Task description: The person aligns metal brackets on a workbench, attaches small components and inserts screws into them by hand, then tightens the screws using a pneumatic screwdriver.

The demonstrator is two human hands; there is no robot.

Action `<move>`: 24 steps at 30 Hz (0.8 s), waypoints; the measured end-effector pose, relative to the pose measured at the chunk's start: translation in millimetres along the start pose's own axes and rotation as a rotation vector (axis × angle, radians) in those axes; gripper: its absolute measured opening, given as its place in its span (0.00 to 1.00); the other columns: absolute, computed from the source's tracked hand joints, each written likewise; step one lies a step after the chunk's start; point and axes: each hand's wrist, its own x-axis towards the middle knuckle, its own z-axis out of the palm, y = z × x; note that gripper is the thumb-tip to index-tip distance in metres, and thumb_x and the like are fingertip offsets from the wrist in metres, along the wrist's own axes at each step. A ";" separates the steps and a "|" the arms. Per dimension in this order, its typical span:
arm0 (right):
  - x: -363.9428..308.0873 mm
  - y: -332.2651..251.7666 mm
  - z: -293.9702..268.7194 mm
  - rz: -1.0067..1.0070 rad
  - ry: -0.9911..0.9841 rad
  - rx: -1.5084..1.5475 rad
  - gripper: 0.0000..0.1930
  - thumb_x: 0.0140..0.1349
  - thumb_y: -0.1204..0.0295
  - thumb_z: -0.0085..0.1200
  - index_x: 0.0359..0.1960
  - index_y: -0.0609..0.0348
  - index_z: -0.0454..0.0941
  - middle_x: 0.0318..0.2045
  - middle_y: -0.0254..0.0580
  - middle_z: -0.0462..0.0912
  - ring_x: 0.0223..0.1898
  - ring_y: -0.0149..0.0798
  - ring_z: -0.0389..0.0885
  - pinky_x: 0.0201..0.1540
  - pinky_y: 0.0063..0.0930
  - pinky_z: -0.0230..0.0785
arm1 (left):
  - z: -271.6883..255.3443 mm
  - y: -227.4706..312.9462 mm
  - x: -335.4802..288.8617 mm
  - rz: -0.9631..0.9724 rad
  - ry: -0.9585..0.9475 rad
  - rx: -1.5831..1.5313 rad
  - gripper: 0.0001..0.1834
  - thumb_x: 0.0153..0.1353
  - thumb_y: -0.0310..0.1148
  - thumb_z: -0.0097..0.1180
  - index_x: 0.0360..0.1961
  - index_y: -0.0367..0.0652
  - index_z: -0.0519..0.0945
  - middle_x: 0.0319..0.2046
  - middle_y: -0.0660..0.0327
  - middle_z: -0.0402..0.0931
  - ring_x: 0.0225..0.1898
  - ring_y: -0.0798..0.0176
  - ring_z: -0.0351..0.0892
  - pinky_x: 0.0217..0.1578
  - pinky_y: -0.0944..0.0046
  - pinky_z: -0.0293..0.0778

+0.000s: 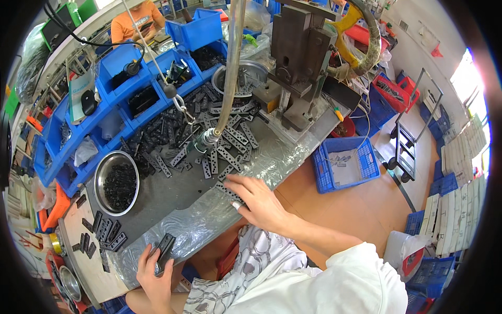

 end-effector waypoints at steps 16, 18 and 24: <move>22.7 -38.9 5.3 0.283 0.022 0.246 0.07 0.61 0.74 0.68 0.41 0.56 0.87 0.38 0.39 0.85 0.43 0.43 0.82 0.48 0.37 0.74 | 50.3 65.6 28.1 -0.515 -0.009 -0.740 0.12 0.62 0.15 0.67 0.47 0.30 0.83 0.44 0.56 0.85 0.43 0.64 0.87 0.46 0.64 0.83; 11.1 -59.5 6.7 0.532 -0.125 0.747 0.06 0.65 0.72 0.69 0.41 0.56 0.87 0.37 0.33 0.86 0.43 0.32 0.82 0.45 0.28 0.73 | 57.6 78.9 23.1 -0.568 0.071 -1.065 0.17 0.63 0.14 0.68 0.53 0.29 0.81 0.43 0.53 0.88 0.42 0.68 0.87 0.46 0.69 0.81; -12.1 -73.6 35.8 0.475 -0.068 0.880 0.09 0.65 0.79 0.69 0.45 0.63 0.84 0.53 0.41 0.81 0.52 0.33 0.80 0.56 0.30 0.73 | 74.4 88.8 1.3 -0.566 0.153 -1.174 0.18 0.64 0.17 0.69 0.55 0.28 0.81 0.47 0.51 0.87 0.41 0.64 0.87 0.47 0.69 0.80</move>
